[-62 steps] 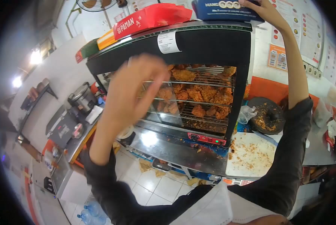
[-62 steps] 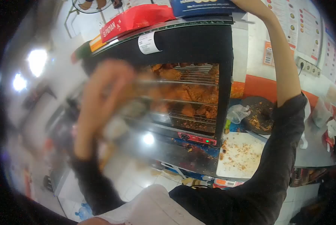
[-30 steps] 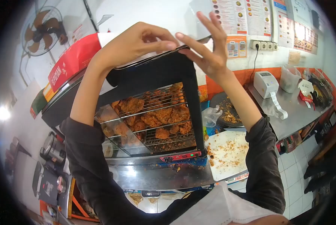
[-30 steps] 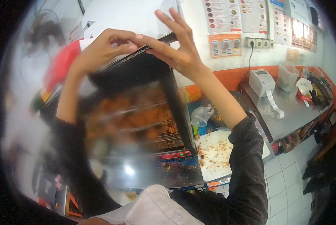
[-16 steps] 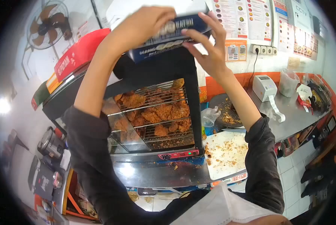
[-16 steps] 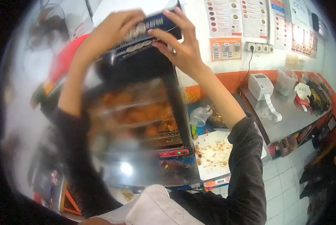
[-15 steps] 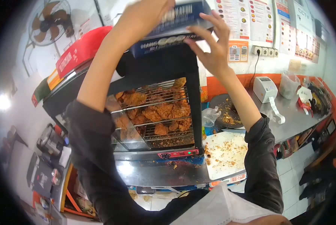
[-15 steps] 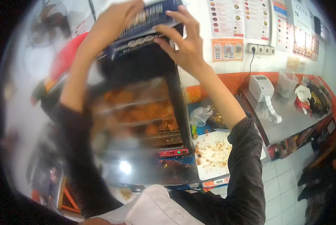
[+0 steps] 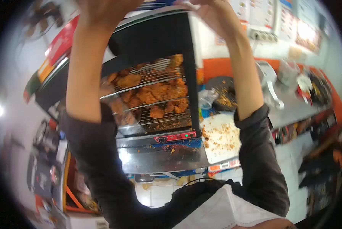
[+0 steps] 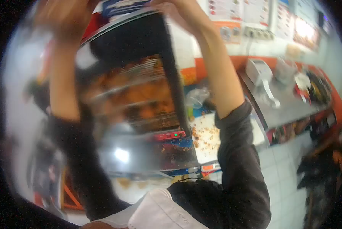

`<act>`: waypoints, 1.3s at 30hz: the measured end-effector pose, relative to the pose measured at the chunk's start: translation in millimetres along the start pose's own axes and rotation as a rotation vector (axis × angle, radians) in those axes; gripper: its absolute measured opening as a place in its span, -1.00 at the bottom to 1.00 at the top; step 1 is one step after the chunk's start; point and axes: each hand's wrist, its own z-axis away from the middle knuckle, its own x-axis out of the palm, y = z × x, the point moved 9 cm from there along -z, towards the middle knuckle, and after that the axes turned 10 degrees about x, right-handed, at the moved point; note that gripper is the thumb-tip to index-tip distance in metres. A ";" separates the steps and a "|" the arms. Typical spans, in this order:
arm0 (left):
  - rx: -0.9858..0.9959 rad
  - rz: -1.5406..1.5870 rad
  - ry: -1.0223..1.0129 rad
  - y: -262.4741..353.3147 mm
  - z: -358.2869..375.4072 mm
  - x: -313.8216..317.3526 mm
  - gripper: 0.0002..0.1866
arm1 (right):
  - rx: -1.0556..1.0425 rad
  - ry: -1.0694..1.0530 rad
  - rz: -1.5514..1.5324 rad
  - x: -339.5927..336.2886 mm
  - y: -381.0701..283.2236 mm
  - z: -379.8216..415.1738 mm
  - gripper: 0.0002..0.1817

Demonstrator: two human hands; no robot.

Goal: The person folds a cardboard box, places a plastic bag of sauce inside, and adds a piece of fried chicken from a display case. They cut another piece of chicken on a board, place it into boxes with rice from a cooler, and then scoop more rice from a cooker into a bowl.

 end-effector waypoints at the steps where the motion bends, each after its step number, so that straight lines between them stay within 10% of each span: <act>1: -0.029 0.081 -0.283 14.6 -1.3 1.3 -0.53 | -0.016 -0.315 -0.429 16.7 -11.4 35.4 -0.53; 3: -0.076 0.377 -0.405 52.0 9.0 -26.4 -0.56 | 0.005 -0.321 -0.778 22.2 -15.0 107.6 -0.38; 5: 0.045 0.290 0.103 89.4 -34.0 -74.0 -0.64 | -0.040 -0.023 -0.870 8.2 -7.8 168.5 -0.31; 9: -0.261 0.901 -0.251 179.0 -30.0 -73.0 -0.58 | 0.477 0.979 -0.229 16.1 12.4 289.6 -0.41; 13: -0.483 1.077 -0.319 273.0 -65.8 -102.5 -0.80 | 0.449 1.243 -0.251 16.3 38.9 374.1 -0.42; 17: -1.128 1.553 -0.426 310.3 -88.7 -107.9 -0.81 | 0.572 1.353 -0.020 21.3 18.5 438.9 -0.32; 19: -1.389 1.786 -0.391 328.7 -91.3 -120.6 -0.78 | 0.083 1.191 0.451 24.7 -46.3 432.0 -0.26; 21: -2.310 2.432 -0.149 393.9 -87.4 -151.6 -0.79 | 0.127 1.095 0.571 22.0 -77.2 442.4 -0.34; 24: -2.798 2.499 -0.050 442.6 -89.1 -189.4 -0.79 | 0.553 1.027 1.066 -0.4 -74.2 487.7 -0.63; 27: -2.912 2.513 -0.457 482.9 -89.7 -225.3 -0.69 | 0.888 0.926 1.037 -12.7 -51.6 544.2 -0.78; 29: -2.314 2.895 -0.901 471.1 -115.4 -236.3 -0.66 | 0.868 0.824 0.785 0.9 -50.1 550.6 -0.81; 31: -2.111 3.003 -0.871 486.9 -150.3 -273.0 -0.63 | 1.072 0.277 0.841 48.7 -38.2 555.0 -0.79; 36: -2.434 2.798 -0.882 490.7 -209.5 -299.3 -0.60 | 1.108 0.514 1.008 34.6 -75.4 617.1 -0.84; 39: -2.427 2.828 -1.032 501.7 -241.1 -317.4 -0.60 | 1.234 0.200 0.605 55.8 -65.7 634.0 -0.83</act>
